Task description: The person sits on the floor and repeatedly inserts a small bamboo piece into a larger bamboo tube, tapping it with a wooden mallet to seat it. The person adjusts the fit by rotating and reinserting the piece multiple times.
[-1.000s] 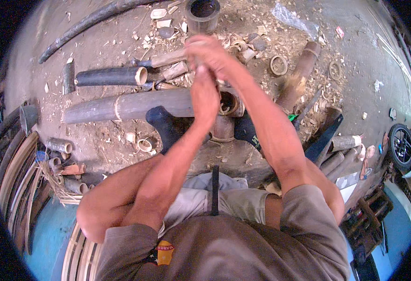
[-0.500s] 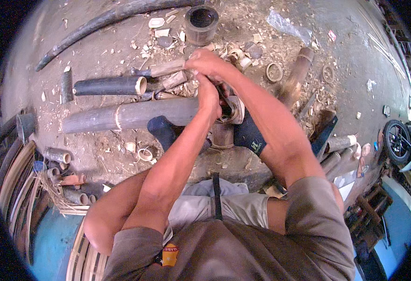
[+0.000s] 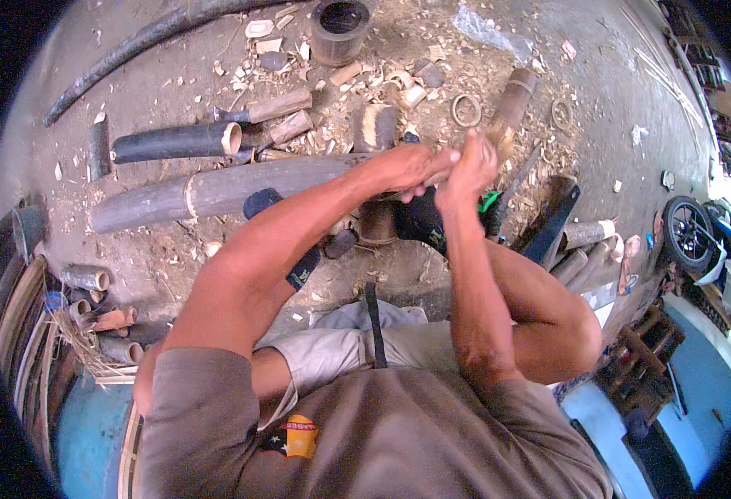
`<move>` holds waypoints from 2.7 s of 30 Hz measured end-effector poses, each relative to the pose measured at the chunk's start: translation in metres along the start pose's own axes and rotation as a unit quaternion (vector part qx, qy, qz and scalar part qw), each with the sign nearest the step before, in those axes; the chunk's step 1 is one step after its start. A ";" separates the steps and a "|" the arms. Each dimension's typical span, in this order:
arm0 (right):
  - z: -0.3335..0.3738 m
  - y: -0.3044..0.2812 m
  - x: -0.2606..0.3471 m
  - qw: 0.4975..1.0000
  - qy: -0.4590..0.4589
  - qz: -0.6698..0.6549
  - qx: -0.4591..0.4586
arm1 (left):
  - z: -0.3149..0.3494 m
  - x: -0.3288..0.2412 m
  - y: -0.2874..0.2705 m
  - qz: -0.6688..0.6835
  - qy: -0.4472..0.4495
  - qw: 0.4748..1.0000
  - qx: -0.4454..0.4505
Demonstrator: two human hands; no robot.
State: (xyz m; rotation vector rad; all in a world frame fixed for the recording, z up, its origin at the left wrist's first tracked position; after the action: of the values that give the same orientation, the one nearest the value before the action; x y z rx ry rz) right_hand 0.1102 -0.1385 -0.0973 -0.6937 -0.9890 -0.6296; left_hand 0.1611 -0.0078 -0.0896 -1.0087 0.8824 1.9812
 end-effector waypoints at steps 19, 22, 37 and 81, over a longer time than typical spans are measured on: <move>0.063 0.180 0.069 0.845 -0.292 0.215 0.393 | 0.090 0.029 -0.044 0.123 0.175 0.807 -0.551; 0.126 0.187 0.059 0.722 -0.303 0.237 0.575 | 0.097 0.102 -0.005 0.164 0.268 0.690 -0.652; 0.034 0.243 0.025 0.666 -0.026 0.223 0.711 | 0.037 0.029 -0.045 0.549 0.096 0.690 -0.461; 0.153 0.210 0.010 0.513 -0.237 0.241 0.789 | 0.106 0.074 0.034 0.374 0.170 0.563 -0.717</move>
State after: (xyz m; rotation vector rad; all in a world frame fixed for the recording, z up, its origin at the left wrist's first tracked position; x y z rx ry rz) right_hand 0.1913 0.1079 -0.0797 0.6216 -1.3173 1.0940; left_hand 0.0638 0.0835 -0.0962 -2.1509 -0.6628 3.3219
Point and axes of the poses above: each hand's wrist, its own z-axis away from the middle knuckle, its own y-axis out of the palm, x = y × z, the point moved 5 cm from there along -z, towards the middle knuckle, and after that the axes turned 15 degrees about z, right-handed, at the moved point
